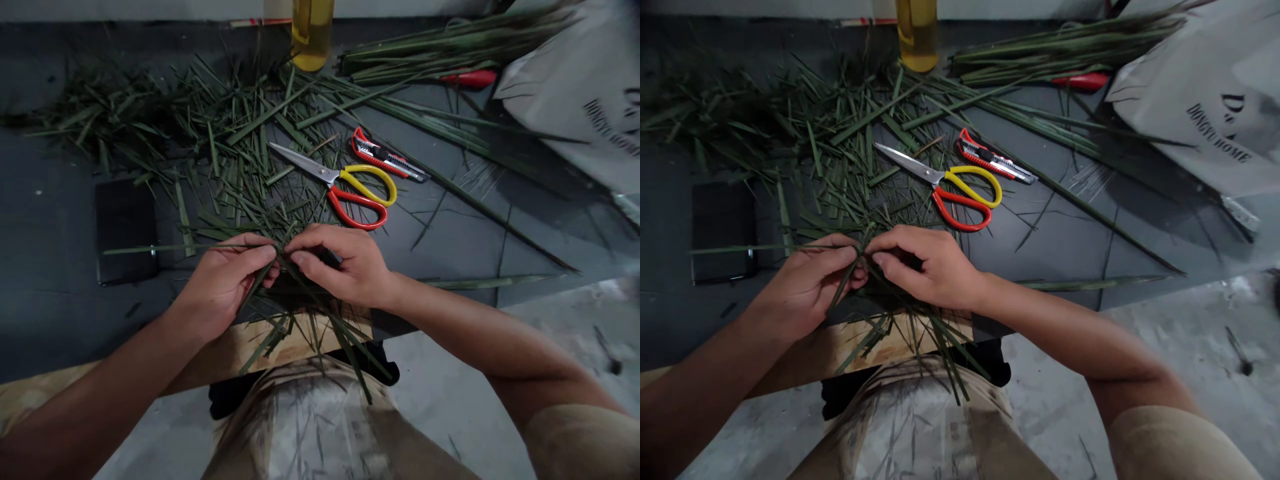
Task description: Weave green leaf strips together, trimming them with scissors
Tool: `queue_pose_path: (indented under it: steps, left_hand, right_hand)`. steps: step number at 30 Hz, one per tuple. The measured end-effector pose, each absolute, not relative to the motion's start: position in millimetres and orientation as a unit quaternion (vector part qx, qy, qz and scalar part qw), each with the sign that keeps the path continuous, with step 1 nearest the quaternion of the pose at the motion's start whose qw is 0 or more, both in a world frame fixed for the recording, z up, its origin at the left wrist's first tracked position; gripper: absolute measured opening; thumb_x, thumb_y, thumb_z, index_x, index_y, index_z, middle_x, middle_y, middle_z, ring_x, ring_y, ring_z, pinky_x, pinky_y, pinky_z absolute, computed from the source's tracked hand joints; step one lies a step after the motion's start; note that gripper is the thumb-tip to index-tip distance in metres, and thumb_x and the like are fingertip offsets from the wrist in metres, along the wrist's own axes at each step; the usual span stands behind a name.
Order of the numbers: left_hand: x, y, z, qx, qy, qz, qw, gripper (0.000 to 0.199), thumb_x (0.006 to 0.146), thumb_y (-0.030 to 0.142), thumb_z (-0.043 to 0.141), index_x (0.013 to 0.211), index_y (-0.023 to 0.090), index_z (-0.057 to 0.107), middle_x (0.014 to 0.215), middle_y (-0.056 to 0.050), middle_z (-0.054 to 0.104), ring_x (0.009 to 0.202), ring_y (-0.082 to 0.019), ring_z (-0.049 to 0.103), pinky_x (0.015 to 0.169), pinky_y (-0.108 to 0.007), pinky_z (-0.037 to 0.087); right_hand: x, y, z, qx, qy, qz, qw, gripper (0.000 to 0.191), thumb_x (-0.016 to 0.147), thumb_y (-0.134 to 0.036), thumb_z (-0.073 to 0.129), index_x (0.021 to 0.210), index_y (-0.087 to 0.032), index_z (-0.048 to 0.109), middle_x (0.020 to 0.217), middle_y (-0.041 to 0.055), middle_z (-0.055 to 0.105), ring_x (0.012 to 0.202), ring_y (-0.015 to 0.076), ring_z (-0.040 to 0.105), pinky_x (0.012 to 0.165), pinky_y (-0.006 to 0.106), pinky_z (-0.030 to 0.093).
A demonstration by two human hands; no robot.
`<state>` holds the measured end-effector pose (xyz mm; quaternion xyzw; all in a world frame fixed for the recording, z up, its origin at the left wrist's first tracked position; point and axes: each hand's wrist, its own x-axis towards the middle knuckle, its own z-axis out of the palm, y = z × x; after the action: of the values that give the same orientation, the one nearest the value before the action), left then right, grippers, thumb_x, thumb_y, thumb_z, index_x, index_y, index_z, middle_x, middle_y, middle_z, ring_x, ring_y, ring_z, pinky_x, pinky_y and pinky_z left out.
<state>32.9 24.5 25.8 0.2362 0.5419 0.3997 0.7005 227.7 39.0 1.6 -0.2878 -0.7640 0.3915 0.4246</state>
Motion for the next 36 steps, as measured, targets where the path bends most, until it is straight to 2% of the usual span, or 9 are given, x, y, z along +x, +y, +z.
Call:
queue_pose_path:
  steps: [2,4,12,16,21,24,31,36]
  left_hand:
    - [33,24,26,0.245,0.546,0.394,0.698,0.015,0.064,0.019,0.086,0.065,0.019,0.071,0.057,0.001,0.063,0.054,-0.013,0.060,0.052,-0.023,0.048]
    - [33,24,25,0.247,0.552,0.388,0.695,0.013,0.066,0.018,0.085,0.066,0.019,0.072,0.060,0.000,0.064,0.054,-0.013,0.060,0.053,-0.023,0.048]
    - [36,22,22,0.245,0.550,0.424,0.676,0.011,0.065,0.016,0.085,0.065,0.020,0.076,0.061,0.000,0.066,0.055,-0.013,0.058,0.055,-0.025,0.049]
    - [36,20,19,0.262,0.551,0.429,0.666,0.016,0.063,0.018,0.091,0.067,0.020,0.076,0.064,0.001,0.069,0.058,-0.012,0.062,0.057,-0.022,0.051]
    - [31,17,10,0.296,0.572,0.429,0.633,0.019,0.066,0.026,0.094,0.076,0.020,0.079,0.070,0.001,0.075,0.063,-0.012,0.067,0.061,-0.021,0.054]
    - [29,15,7,0.303,0.582,0.426,0.623,0.021,0.068,0.028,0.094,0.081,0.019,0.080,0.070,0.000,0.076,0.062,-0.012,0.068,0.060,-0.020,0.054]
    - [28,15,5,0.307,0.589,0.426,0.614,0.024,0.067,0.033,0.094,0.082,0.018,0.082,0.070,0.000,0.077,0.063,-0.013,0.068,0.059,-0.021,0.053]
    - [26,16,2,0.336,0.572,0.428,0.614,0.019,0.069,0.031,0.092,0.083,0.021,0.084,0.076,-0.001,0.079,0.070,-0.014,0.071,0.068,-0.023,0.058]
  right_hand:
    - [228,40,-4,-0.258,-0.792,0.329,0.445,0.013,0.101,-0.016,0.061,0.110,-0.017,0.071,0.099,0.0052,0.078,0.091,0.0120,0.073,0.082,0.026,0.059]
    - [228,41,-10,-0.242,-0.809,0.292,0.448,0.016,0.102,-0.014,0.059,0.113,-0.019,0.071,0.104,0.0061,0.078,0.095,0.0128,0.074,0.083,0.027,0.060]
    - [230,45,-20,-0.240,-0.847,0.218,0.422,0.018,0.105,-0.018,0.058,0.116,-0.021,0.073,0.104,0.0049,0.075,0.090,0.0112,0.073,0.077,0.024,0.058]
    - [228,45,-20,-0.232,-0.849,0.193,0.434,0.014,0.104,-0.018,0.060,0.109,-0.019,0.073,0.099,0.0046,0.075,0.084,0.0111,0.072,0.071,0.023,0.056]
    - [227,45,-16,-0.258,-0.813,0.293,0.431,0.007,0.101,-0.016,0.064,0.104,-0.015,0.071,0.096,0.0057,0.076,0.088,0.0116,0.072,0.079,0.023,0.057]
    - [225,45,-14,-0.306,-0.777,0.356,0.420,0.003,0.097,-0.018,0.071,0.097,-0.015,0.071,0.090,0.0033,0.074,0.082,0.0107,0.068,0.077,0.023,0.054]
    - [219,45,-9,-0.403,-0.599,0.583,0.373,0.031,0.085,-0.043,0.084,0.085,-0.017,0.067,0.070,-0.0039,0.064,0.060,0.0080,0.055,0.057,0.022,0.045]
    - [217,47,-6,-0.399,-0.520,0.656,0.374,0.039,0.074,-0.043,0.092,0.084,-0.019,0.063,0.068,-0.0059,0.062,0.058,0.0074,0.055,0.054,0.021,0.045]
